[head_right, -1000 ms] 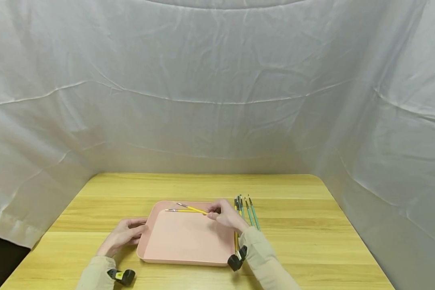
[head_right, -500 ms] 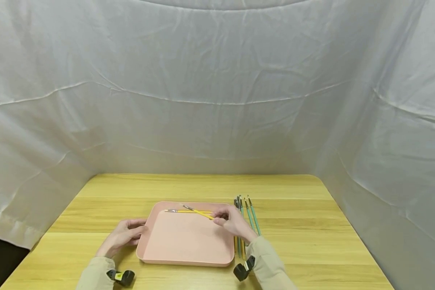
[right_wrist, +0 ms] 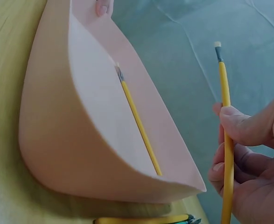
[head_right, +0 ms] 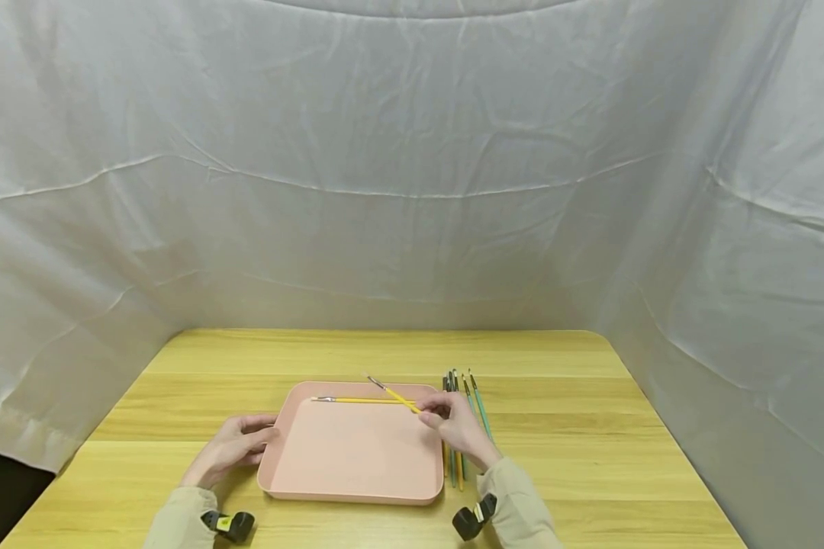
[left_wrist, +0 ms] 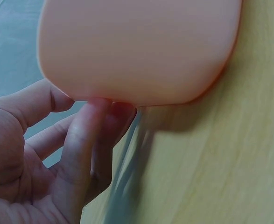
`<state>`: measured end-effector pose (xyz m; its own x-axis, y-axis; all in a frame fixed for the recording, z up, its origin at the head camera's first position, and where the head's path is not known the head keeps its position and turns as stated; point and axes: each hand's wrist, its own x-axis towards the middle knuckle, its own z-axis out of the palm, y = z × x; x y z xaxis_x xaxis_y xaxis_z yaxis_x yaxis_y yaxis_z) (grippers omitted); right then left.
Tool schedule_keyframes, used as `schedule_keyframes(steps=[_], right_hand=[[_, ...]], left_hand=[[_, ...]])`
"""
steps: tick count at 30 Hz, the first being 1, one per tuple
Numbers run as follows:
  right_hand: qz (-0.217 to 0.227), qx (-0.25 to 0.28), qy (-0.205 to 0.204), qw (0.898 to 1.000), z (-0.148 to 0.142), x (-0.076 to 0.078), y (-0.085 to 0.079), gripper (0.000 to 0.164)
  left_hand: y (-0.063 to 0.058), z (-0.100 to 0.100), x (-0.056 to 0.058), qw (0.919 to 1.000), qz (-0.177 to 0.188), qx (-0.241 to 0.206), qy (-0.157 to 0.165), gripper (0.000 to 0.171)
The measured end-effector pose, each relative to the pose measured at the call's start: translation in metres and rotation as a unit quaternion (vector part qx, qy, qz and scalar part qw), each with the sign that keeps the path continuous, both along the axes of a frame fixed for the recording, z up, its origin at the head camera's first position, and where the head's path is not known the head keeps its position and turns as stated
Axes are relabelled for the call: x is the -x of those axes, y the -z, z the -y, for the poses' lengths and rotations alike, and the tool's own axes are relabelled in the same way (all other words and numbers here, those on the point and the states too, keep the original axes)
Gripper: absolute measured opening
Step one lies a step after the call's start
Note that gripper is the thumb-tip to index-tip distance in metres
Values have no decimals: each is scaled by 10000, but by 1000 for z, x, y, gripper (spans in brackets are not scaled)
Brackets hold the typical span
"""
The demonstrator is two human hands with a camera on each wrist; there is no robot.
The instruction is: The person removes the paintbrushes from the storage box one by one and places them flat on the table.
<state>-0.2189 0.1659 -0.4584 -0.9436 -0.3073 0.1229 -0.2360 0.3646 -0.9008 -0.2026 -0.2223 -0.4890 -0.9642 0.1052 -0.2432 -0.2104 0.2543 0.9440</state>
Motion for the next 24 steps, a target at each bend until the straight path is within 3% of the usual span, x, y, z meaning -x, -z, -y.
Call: schedule_keyframes(steps=[5,16,24], right_hand=[[-46,297,166,9994,-5,-3,2,18],[257,630,1177,9907,-14,-7,5,20],[370,951,1484,9836,-23,-8,8,22]], left_hand=[[0,0,0,10000,-10,-1,17,53],[0,-1,0,10000,10,63,-62,52],[-1,-1,0,9999,-16,90,-52,52]])
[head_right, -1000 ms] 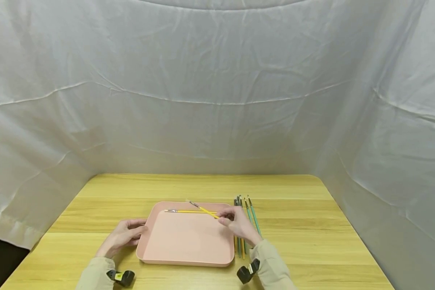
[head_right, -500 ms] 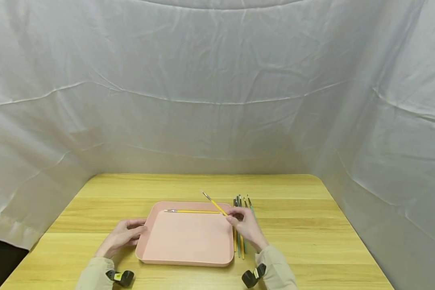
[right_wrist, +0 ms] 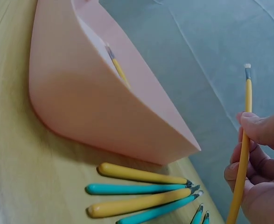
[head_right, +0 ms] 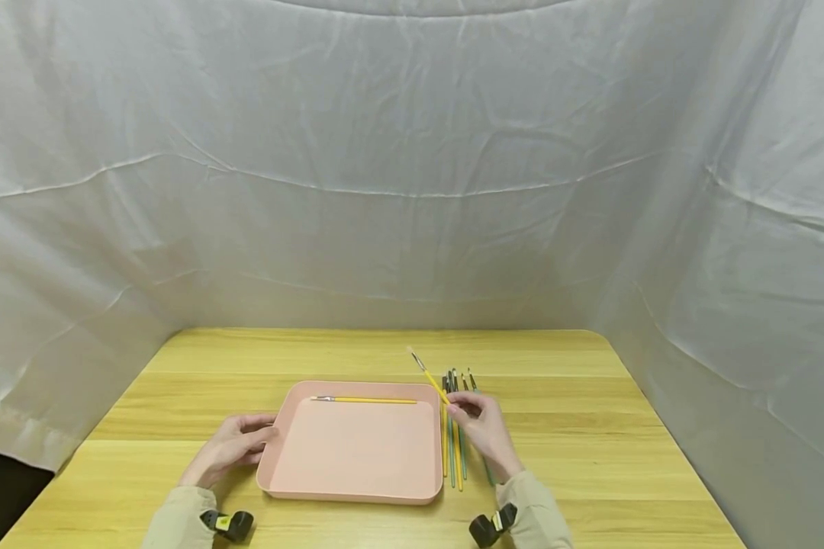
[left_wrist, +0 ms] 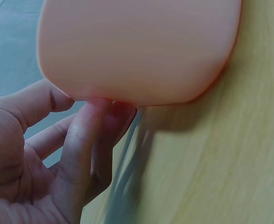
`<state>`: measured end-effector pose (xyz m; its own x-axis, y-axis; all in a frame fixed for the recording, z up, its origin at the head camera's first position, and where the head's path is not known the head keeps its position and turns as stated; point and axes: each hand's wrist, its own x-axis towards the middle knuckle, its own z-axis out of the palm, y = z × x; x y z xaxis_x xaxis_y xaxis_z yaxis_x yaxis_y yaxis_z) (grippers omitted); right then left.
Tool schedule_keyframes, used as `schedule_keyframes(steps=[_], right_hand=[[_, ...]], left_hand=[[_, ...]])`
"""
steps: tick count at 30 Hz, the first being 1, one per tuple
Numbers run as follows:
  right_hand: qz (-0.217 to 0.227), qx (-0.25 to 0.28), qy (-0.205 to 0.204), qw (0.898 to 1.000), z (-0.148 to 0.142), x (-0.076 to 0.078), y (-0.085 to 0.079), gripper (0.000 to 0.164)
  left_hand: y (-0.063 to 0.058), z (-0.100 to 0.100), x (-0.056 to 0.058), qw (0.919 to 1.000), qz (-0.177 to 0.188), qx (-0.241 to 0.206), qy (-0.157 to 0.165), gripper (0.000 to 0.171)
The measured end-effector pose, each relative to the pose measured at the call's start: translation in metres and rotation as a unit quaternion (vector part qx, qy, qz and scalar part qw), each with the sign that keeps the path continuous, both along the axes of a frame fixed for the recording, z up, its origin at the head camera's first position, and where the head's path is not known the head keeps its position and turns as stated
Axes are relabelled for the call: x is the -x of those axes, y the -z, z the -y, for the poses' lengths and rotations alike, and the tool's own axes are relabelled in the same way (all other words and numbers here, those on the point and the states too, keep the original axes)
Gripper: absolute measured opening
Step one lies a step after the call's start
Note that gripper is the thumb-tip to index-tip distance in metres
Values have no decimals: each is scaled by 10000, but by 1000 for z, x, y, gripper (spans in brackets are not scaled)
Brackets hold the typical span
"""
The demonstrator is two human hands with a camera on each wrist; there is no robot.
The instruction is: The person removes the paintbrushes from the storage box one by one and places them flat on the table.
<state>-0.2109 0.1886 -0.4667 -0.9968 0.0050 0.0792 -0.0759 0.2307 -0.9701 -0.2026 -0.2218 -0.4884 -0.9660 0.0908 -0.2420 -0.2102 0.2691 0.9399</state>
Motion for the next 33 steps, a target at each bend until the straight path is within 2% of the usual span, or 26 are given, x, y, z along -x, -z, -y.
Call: schedule_keyframes(steps=[7,11,19,23,33], right_hand=[[-9,-105,215,9997,-6,-1,4,22],[-32,-136,311,9994,-8,-1,6,23],[-92,-309,633,9975,-17,0,12,24],[-137,-377,793,9960,-22,0,14,24],[-158,-745,1105,9910,-30,-1,16,24]], left_hand=[[0,2,0,9998,-49,-86,185,53],[0,2,-1,9998,-54,-95,179,53],[4,7,0,9982,-239,-446,324,57],[2,4,0,9991,-81,-337,231,58],[0,3,-1,9997,-45,-117,212,53]])
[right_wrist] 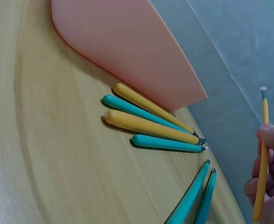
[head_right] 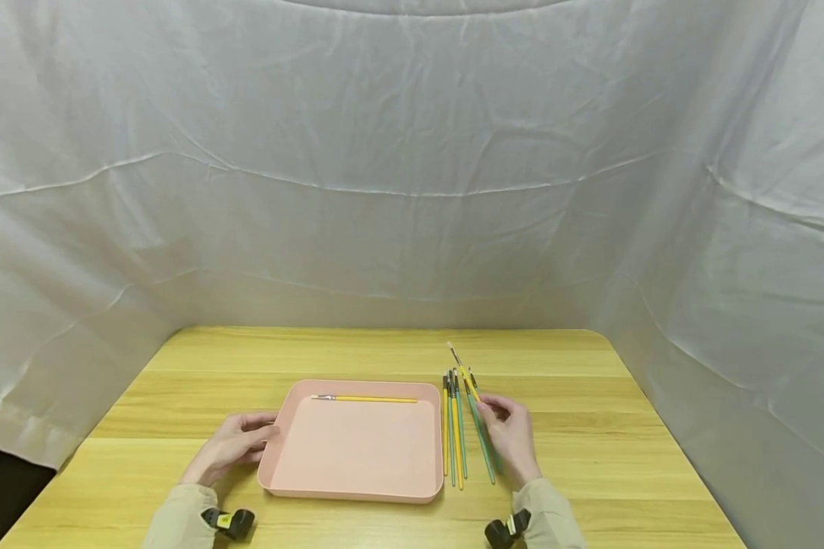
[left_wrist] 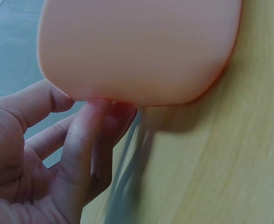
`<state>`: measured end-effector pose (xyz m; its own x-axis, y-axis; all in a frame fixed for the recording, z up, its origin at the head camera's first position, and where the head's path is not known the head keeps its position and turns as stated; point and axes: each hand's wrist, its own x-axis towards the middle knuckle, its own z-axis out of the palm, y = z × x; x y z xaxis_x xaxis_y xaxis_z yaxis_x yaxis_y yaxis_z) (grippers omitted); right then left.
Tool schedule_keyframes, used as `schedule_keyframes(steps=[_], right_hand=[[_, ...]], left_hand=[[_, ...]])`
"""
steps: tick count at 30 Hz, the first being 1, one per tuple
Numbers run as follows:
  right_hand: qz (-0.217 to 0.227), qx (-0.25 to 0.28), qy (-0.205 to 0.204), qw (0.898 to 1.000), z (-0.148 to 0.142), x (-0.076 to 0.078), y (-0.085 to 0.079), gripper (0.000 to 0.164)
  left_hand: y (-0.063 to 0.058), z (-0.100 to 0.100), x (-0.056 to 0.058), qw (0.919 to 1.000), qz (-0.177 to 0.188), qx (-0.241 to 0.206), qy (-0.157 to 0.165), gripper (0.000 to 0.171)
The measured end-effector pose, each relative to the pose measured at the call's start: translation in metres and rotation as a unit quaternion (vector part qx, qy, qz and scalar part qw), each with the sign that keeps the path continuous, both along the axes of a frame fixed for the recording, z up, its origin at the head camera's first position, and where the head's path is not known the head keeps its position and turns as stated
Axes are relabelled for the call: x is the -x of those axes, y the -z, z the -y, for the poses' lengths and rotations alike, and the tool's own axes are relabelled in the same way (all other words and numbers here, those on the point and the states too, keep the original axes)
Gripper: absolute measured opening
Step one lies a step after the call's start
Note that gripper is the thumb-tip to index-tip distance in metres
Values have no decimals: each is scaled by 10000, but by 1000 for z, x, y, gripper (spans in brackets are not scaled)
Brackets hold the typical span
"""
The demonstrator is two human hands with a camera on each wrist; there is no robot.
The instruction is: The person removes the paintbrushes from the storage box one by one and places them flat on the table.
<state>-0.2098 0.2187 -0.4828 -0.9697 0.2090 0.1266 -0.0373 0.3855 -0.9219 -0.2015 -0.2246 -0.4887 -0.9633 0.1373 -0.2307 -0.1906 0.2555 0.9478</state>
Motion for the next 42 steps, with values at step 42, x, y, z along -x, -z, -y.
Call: schedule_keyframes(steps=[42], right_hand=[[611,-1765,178,9822,-27,5,20,18]], left_hand=[[1,-1,1,10000,-6,-31,-35,54]])
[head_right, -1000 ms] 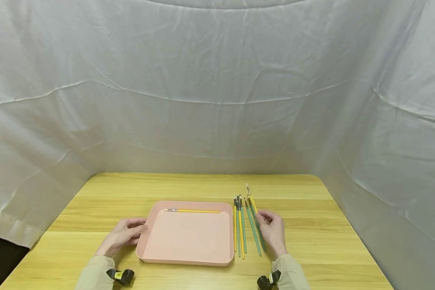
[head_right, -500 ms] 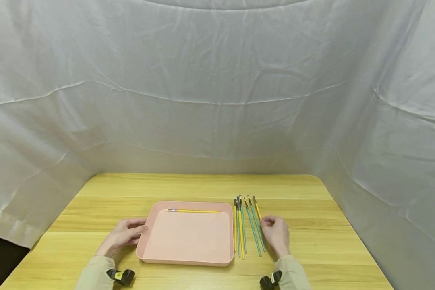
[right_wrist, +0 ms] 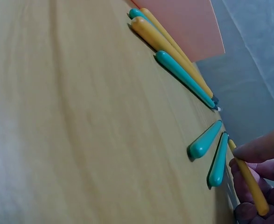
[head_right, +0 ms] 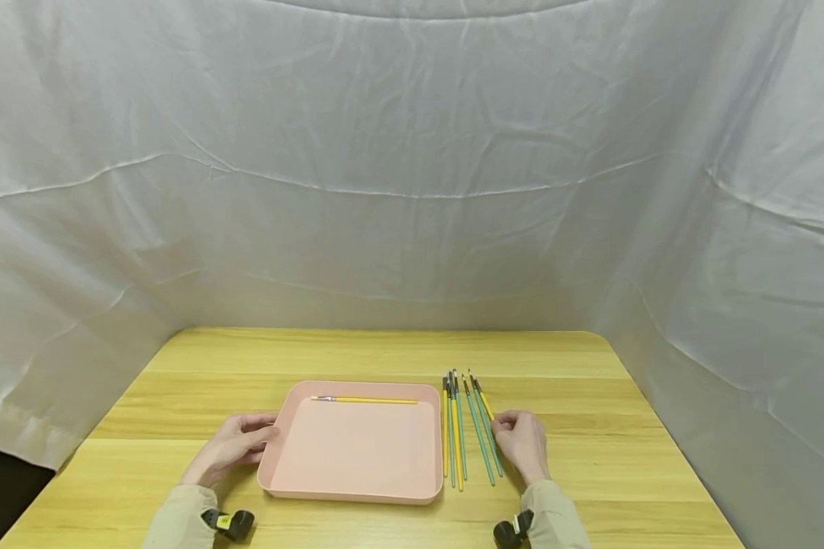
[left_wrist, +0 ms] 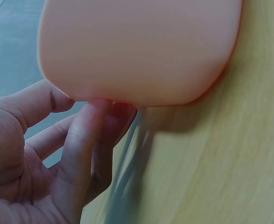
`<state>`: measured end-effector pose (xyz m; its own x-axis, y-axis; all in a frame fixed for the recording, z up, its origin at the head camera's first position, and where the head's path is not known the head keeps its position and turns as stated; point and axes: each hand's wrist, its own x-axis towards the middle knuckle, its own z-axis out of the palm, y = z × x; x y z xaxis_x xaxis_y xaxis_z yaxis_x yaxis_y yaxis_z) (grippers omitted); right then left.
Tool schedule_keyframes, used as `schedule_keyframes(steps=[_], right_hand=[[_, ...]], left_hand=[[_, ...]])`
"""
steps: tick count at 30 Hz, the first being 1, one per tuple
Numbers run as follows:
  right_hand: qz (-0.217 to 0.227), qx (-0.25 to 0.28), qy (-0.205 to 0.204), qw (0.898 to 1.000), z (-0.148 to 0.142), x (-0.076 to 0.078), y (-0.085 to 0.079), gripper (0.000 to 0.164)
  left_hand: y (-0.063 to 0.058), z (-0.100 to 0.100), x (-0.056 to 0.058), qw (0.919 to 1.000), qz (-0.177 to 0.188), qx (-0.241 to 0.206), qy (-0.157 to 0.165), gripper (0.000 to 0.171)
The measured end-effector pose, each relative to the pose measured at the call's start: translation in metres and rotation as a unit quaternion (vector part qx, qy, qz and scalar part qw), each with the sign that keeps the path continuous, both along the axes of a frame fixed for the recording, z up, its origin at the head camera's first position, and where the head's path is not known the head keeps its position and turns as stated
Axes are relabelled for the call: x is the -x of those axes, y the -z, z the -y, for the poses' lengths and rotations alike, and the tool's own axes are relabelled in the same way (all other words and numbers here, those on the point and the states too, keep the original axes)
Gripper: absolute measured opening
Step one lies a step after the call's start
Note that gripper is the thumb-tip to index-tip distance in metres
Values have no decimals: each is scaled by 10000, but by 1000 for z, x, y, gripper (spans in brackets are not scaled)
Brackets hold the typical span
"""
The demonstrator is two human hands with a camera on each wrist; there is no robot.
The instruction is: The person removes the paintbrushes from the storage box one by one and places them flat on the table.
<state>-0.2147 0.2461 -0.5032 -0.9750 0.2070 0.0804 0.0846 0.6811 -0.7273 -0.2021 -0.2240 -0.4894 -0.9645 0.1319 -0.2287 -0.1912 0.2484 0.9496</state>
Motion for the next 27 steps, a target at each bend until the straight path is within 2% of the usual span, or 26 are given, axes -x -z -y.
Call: schedule_keyframes(steps=[21,27], right_hand=[[-95,-162,-87,9998,-1,2,2,17],[-126,7,-93,9999,5,2,-6,19]], left_hand=[[-1,1,1,10000,26,-6,48,54],[0,0,1,10000,62,-16,11,53]])
